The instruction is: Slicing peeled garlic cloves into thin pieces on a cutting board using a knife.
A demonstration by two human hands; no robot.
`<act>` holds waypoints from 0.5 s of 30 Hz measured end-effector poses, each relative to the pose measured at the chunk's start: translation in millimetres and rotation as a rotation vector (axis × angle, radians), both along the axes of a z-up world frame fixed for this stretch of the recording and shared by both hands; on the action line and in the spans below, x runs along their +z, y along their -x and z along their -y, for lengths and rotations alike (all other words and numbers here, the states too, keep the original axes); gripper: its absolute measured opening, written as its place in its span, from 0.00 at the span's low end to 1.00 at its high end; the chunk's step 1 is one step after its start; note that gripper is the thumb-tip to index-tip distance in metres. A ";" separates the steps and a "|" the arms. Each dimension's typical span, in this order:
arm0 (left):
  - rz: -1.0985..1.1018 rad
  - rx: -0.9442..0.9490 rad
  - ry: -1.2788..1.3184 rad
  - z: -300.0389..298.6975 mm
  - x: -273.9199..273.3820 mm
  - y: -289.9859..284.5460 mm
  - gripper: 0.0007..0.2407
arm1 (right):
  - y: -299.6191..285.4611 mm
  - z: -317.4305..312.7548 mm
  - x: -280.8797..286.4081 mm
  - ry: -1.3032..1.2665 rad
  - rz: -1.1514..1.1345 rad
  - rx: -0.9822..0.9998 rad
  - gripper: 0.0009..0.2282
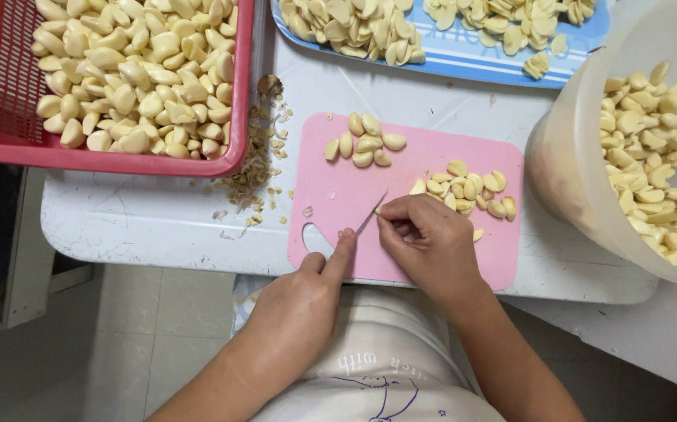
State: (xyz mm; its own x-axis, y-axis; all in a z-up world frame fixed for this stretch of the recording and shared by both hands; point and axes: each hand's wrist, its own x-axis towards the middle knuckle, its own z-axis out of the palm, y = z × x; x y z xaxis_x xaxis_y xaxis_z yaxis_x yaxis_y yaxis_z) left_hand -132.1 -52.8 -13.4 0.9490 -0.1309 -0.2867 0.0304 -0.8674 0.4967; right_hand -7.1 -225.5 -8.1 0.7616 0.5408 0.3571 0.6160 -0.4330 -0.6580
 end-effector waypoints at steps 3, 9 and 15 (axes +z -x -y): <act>-0.148 0.002 -0.007 -5.4 12.8 -9.1 0.37 | 3.2 2.2 14.0 -0.018 -0.173 -0.035 0.05; -0.114 0.161 0.040 -39.1 26.7 -3.7 0.37 | -27.6 63.8 27.5 -0.452 -0.689 -0.109 0.08; -0.149 0.225 -0.003 -43.9 29.1 16.0 0.33 | -19.1 67.4 36.2 0.086 -0.428 -0.132 0.07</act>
State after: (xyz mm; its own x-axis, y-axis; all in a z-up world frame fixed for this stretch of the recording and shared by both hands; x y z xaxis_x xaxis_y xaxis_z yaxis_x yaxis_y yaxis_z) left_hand -148.1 -8.8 15.7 0.9015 0.0793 -0.4254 0.2948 -0.8321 0.4697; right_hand 12.0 -292.9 28.1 0.8955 0.4427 -0.0466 0.2321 -0.5538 -0.7997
